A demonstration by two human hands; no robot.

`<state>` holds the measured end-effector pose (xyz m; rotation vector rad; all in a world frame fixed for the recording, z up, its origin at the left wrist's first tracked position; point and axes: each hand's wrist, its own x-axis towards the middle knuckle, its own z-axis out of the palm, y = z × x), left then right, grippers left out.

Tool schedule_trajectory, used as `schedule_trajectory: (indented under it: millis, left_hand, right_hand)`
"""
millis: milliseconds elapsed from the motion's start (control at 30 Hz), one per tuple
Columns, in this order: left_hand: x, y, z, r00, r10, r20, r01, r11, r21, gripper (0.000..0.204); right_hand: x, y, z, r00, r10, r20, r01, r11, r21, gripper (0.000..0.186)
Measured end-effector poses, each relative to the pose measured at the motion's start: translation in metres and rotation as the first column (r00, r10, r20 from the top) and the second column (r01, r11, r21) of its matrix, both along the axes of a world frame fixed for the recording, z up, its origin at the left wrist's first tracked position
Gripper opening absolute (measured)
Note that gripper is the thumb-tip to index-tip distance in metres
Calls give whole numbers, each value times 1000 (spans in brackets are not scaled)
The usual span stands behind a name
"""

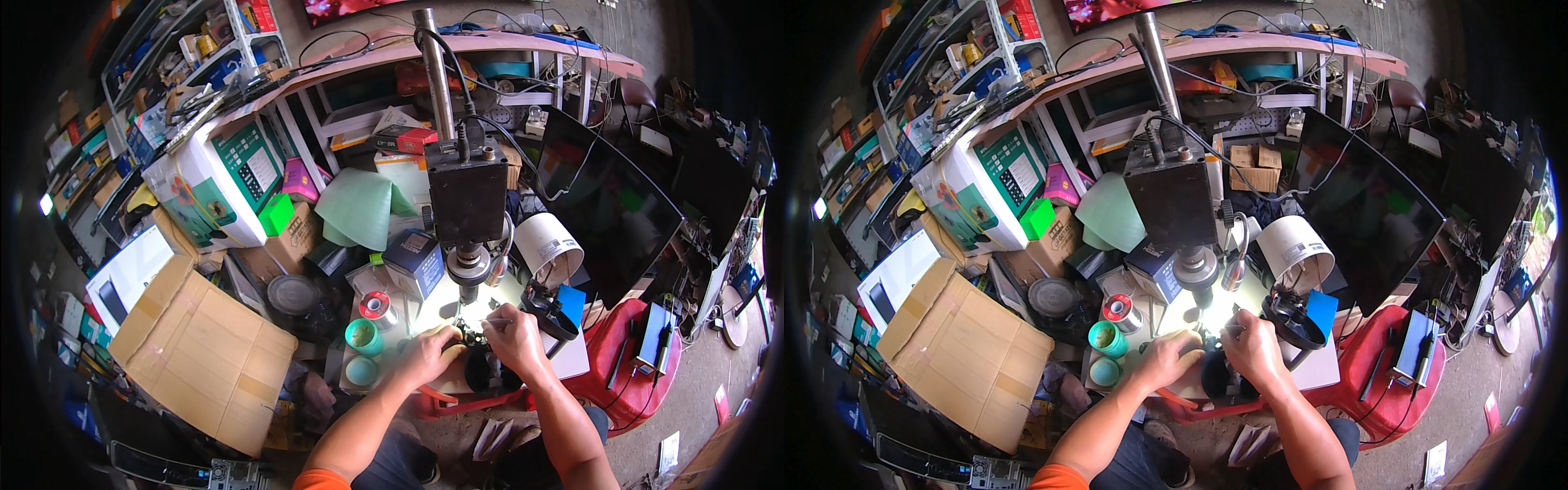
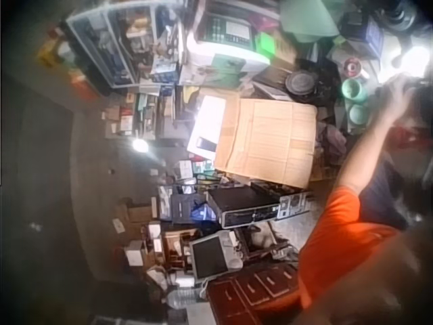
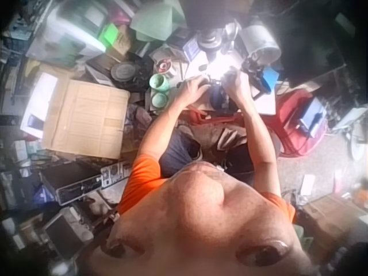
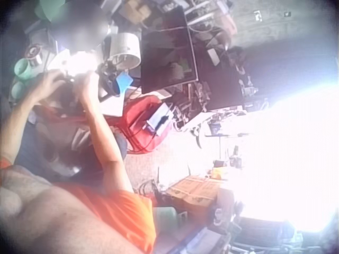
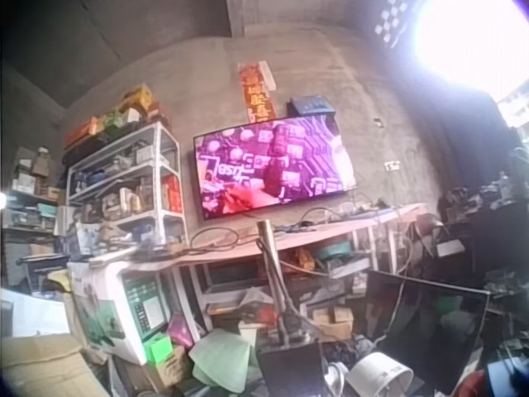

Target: The person sits at a cluttered workbench and solders a small electronic component using a soldering iron and solder wire. They repeatedly heat joints and apply solder, then trim excess wire with pliers.

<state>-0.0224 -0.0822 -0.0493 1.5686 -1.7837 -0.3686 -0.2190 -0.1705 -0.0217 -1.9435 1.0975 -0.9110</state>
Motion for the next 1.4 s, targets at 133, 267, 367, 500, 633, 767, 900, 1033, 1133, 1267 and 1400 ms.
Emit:
schedule_trajectory:
  millis: [133,267,367,500,633,767,900,1033,1133,1267,1400]
  left_hand:
    - [-1,0,2,1000,3,4,-3,1000,12,22]
    - [0,0,-1,1000,1,-6,-1,1000,9,22]
    - [1,0,-1,1000,-1,-4,1,1000,8,22]
    - [0,0,-1,1000,1,2,-1,1000,10,22]
    - [0,0,0,1000,2,10,-2,1000,2,23]
    - [0,0,-1,1000,6,1,-6,1000,4,22]
    - [-1,0,-1,1000,0,-17,0,1000,0,21]
    - [-1,0,0,1000,1,-14,-1,1000,3,21]
    - [-1,0,0,1000,0,-12,0,1000,8,21]
    - [-1,0,1,1000,-1,-3,1,1000,0,22]
    - [-1,0,1,1000,6,-2,-6,1000,11,22]
  right_hand:
    - [0,0,0,1000,-1,9,1,1000,-1,21]
    - [0,0,0,1000,3,21,-4,1000,14,21]
    - [0,0,1,1000,6,21,-6,1000,22,21]
    - [0,-1,-1,1000,-2,21,1,999,32,22]
    - [1,-1,0,1000,-7,9,7,999,43,23]
    - [1,-1,-1,1000,-16,10,15,999,32,22]
    - [1,-2,-1,1000,-8,12,8,998,62,23]
    - [1,-2,0,1000,-4,9,3,996,84,24]
    - [1,-2,0,1000,-2,14,1,997,80,24]
    - [0,-2,-1,1000,0,27,-2,998,65,24]
    - [0,-1,2,1000,4,20,-5,998,67,23]
